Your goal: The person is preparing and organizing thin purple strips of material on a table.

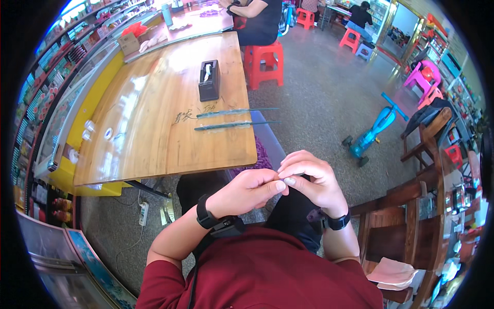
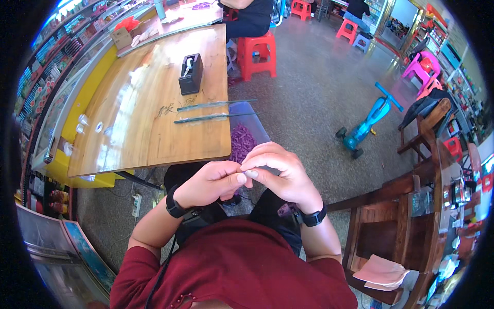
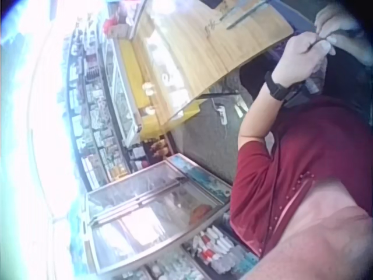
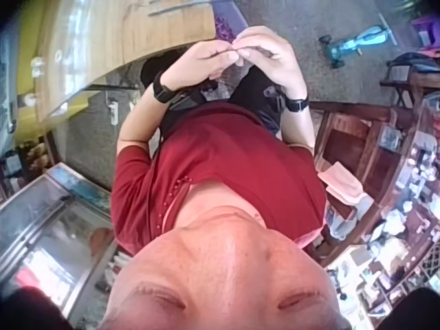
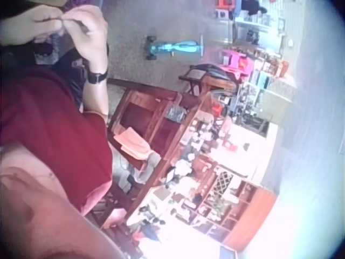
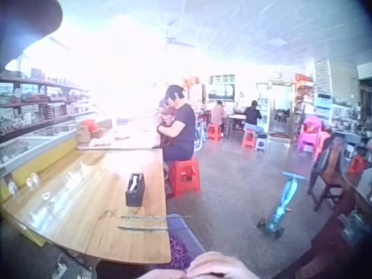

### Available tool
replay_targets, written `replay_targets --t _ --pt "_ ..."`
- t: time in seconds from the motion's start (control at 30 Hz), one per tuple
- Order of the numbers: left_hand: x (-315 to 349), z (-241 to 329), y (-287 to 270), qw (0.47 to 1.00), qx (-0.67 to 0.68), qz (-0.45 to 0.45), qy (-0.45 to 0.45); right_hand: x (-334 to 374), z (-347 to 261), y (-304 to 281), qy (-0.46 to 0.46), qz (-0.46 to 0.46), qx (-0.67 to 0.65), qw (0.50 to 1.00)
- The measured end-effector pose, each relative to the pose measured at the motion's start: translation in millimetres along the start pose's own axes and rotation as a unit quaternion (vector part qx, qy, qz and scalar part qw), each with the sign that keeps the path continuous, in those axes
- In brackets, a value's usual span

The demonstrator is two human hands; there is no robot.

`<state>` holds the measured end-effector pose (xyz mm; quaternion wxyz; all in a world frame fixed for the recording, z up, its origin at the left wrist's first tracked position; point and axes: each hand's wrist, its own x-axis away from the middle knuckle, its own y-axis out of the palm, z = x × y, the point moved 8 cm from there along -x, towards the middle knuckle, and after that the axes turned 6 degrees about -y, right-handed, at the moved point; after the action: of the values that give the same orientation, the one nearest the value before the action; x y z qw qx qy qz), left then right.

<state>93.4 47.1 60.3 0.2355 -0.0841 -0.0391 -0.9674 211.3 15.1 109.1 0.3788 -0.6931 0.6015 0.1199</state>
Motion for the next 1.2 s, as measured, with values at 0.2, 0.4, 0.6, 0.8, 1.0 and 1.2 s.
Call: replay_targets --t 0.2,0.4,0.6,0.8,1.0,1.2 --pt "3.4 0.9 -5.1 0.997 0.066 -0.001 0.025 0.0 5.0 3.9 0.014 0.041 0.013 0.999" --pt "9.3 3.4 -14.6 0.998 -0.007 0.048 0.035 -3.7 0.3 7.5 0.006 0.053 0.036 0.998" --pt "18.6 32.3 -16.4 0.93 -0.241 0.164 0.223 -6.4 -5.7 10.5 -0.006 0.067 0.082 0.994" --pt "22.9 40.2 -12.4 0.869 -0.371 0.243 0.218 -1.6 4.6 14.3 0.074 0.088 0.083 0.99" --pt "16.7 26.6 -25.0 0.879 -0.331 0.265 0.218 10.7 38.5 21.3 0.218 0.113 -0.107 0.963" --pt "10.0 15.6 -42.7 0.96 -0.148 0.215 0.101 10.1 40.3 11.8 0.192 0.115 -0.098 0.97"
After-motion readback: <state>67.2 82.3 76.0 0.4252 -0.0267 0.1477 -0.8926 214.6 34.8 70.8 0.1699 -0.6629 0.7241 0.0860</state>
